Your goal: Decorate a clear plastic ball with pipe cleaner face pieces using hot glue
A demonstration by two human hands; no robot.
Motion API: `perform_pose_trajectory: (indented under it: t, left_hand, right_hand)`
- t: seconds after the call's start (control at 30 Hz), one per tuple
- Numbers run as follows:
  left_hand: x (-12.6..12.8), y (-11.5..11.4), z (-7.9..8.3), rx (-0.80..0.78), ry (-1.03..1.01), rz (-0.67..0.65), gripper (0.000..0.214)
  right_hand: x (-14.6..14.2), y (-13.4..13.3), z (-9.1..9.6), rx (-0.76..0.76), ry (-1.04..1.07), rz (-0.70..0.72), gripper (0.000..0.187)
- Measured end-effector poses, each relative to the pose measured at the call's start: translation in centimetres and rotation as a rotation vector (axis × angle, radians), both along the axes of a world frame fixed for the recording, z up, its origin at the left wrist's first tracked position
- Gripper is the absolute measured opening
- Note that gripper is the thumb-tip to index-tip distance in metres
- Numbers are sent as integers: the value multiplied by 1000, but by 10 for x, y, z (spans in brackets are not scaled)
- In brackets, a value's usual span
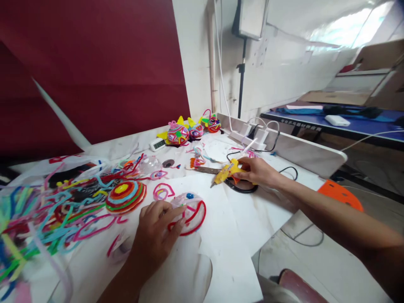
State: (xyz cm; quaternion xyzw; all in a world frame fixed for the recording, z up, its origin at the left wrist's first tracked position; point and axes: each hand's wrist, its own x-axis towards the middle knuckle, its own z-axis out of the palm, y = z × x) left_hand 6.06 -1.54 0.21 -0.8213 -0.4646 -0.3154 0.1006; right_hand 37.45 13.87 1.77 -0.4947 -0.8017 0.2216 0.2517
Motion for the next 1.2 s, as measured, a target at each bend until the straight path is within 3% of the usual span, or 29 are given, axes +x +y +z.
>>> perform_pose_trajectory:
  t: [0.1, 0.17, 0.33, 0.43, 0.6, 1.2]
  left_hand:
    - [1, -2, 1, -20, -13, -3, 22]
    - [2, -2, 1, -27, -23, -3, 22]
    - [2, -3, 2, -45, -46, -5, 21]
    - [2, -2, 2, -44, -51, -9, 21]
    - [3, -2, 2, -46, -48, -4, 21]
    - [4, -3, 2, -79, -58, 6, 21]
  right_hand:
    - [-3, -7, 2, 120, -95, -21, 29]
    - [-9, -18, 4, 218, -116, 43, 26]
    - [-39, -56, 9, 462, 31, 653, 33]
    - [-59, -70, 9, 508, 11, 820, 35]
    - [-74, -70, 4, 560, -36, 816, 36]
    - [-75, -67, -8, 702, -252, 808, 33]
